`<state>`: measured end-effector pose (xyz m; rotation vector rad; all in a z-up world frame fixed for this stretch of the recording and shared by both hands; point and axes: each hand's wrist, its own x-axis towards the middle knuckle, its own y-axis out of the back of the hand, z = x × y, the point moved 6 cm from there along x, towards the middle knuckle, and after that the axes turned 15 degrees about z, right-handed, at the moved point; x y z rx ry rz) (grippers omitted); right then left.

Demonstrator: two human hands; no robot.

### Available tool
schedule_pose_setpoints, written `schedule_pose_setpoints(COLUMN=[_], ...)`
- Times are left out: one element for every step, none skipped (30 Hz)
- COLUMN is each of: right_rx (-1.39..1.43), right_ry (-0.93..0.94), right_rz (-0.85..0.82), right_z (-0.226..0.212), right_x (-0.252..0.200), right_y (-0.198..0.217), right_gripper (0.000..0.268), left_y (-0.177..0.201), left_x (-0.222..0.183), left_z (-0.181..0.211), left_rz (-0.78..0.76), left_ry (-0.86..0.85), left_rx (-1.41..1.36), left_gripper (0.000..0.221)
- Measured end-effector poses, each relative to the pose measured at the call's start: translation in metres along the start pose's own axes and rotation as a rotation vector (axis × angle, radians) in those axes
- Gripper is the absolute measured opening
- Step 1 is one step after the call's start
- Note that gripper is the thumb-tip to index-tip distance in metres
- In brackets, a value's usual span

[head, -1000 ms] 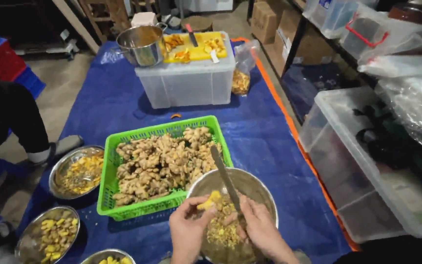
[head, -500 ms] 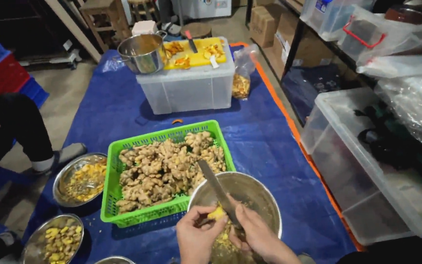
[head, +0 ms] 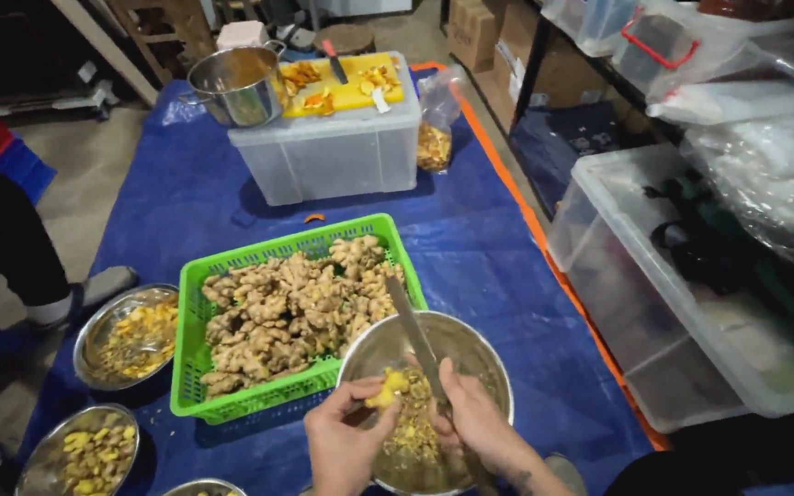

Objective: Scraping the skin off ginger roots using a knife and placing them into metal bowls.

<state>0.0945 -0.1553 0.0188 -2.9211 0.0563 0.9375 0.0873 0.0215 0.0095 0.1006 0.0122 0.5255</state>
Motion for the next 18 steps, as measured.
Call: schedule_pose_setpoints(right_rx=[-0.001, -0.017, -0.03, -0.027, -0.058, -0.089, -0.091, -0.054, -0.014, -0.013, -0.009, -0.005, -0.001, -0.012, -0.023, -0.018, -0.012, -0.006], right_ry=[-0.002, 0.0, -0.004, -0.011, 0.042, 0.096, 0.092, 0.112, 0.138, 0.14, 0.07, 0.0, -0.002, -0.019, -0.032, -0.031, -0.038, -0.046], right_rz=[-0.003, -0.078, -0.15, -0.148, -0.16, -0.172, -0.172, -0.115, -0.058, -0.058, -0.049, -0.041, -0.038, -0.033, -0.031, -0.032, -0.031, -0.029], right_z=[0.007, 0.015, 0.025, 0.026, 0.023, 0.021, 0.029, 0.034, 0.037, 0.03, 0.028, 0.026, 0.027, 0.028, 0.029, 0.029, 0.029, 0.029], right_x=[0.003, 0.006, 0.006, 0.005, 0.004, 0.003, 0.009, 0.015, 0.024, 0.017, 0.012, 0.006, 0.006, 0.007, 0.008, 0.007, 0.006, 0.005], right_y=[0.003, 0.001, 0.001, -0.001, -0.002, -0.002, -0.004, -0.003, -0.003, -0.005, -0.007, -0.008, -0.007, -0.005, -0.005, -0.007, -0.006, -0.005], right_gripper=[0.067, 0.047, 0.08, 0.08, 0.078, 0.076, 0.076, 0.07, 0.064, 0.064, 0.058, 0.057, 0.057, 0.062, 0.071, 0.071, 0.073, 0.075], left_y=[0.0, -0.003, -0.005, -0.004, -0.005, -0.006, -0.006, -0.006, -0.007, -0.006, -0.006, -0.007, -0.006, -0.007, -0.006, -0.006, -0.006, -0.007], left_x=[0.0, -0.002, -0.005, -0.006, -0.008, -0.01, -0.009, -0.009, -0.006, -0.006, -0.007, -0.007, -0.008, -0.009, -0.008, -0.008, -0.008, -0.009], left_z=[-0.003, -0.003, -0.005, -0.004, -0.001, 0.003, 0.001, 0.001, 0.001, 0.003, 0.004, 0.005, 0.01, 0.012, 0.014, 0.015, 0.013, 0.01], left_rz=[0.003, -0.043, -0.096, -0.098, -0.1, -0.101, -0.1, -0.096, -0.092, -0.093, -0.111, -0.13, -0.134, -0.147, -0.158, -0.16, -0.157, -0.154], left_ry=[0.001, -0.026, -0.048, -0.042, -0.08, -0.118, -0.114, -0.138, -0.167, -0.17, -0.189, -0.208, -0.207, -0.157, -0.112, -0.114, -0.053, 0.008], left_rx=[0.001, -0.037, -0.072, -0.067, -0.077, -0.086, -0.086, -0.056, -0.027, -0.027, -0.005, 0.016, 0.019, 0.048, 0.078, 0.081, 0.061, 0.042], left_gripper=[0.02, 0.021, 0.021, 0.021, 0.02, 0.019, 0.019, 0.019, 0.019, 0.019, 0.02, 0.021, 0.021, 0.024, 0.026, 0.026, 0.026, 0.026])
